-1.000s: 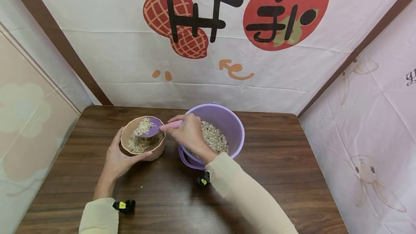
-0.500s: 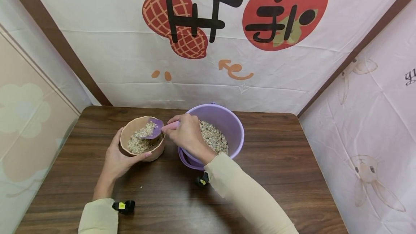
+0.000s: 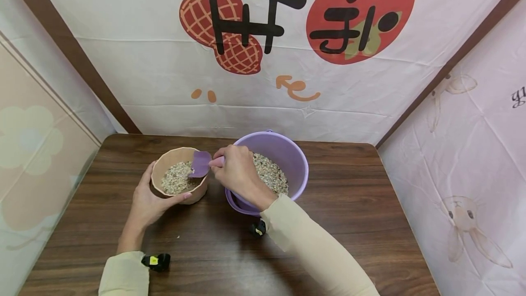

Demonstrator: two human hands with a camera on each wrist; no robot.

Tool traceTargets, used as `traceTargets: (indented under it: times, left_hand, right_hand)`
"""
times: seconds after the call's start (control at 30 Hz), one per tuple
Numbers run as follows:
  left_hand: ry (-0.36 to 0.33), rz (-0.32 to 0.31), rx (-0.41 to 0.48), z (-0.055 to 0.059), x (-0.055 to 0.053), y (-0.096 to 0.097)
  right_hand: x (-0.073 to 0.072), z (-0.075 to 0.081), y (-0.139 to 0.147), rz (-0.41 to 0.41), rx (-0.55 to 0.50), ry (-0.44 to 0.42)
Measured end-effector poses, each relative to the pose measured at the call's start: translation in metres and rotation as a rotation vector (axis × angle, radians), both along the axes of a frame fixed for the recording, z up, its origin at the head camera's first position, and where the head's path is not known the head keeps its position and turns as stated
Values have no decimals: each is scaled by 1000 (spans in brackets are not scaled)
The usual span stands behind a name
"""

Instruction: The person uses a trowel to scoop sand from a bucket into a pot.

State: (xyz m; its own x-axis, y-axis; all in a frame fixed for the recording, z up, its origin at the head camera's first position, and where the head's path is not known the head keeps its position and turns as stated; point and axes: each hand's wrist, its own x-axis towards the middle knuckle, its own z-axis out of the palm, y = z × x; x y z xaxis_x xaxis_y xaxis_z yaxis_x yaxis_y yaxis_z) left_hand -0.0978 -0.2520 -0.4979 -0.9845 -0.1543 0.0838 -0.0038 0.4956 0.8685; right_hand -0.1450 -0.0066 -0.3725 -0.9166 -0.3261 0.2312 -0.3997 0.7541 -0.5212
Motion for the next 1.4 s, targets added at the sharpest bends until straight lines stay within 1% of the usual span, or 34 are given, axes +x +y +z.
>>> traceTargets:
  times: [0.23,0.4,0.5,0.6,0.9,1.03,1.2,1.4]
  left_hand:
    - [-9,-3,5,1,0,0]
    - [-8,-5,6,0,0,0]
    - [-8,-5,10,0,0,0]
    - [-10,-2,12,1,1,0]
    - [-23,6,-4,2,3,1]
    - [-18,9,-8,3,2,1]
    - [-10,8,-4,3,2,2]
    - [-16,10,-9,4,3,2]
  right_hand:
    - [2,5,2,37,79,66]
    - [5,9,7,65,74,92]
    - [8,12,13,71,33,94]
    - [11,14,20,58,-23,90]
    - [18,17,46,41,-264,153]
    - [21,19,60,0,-337,134]
    - [26,21,78,-60,-392,123]
    - [30,23,96,-113,-461,83]
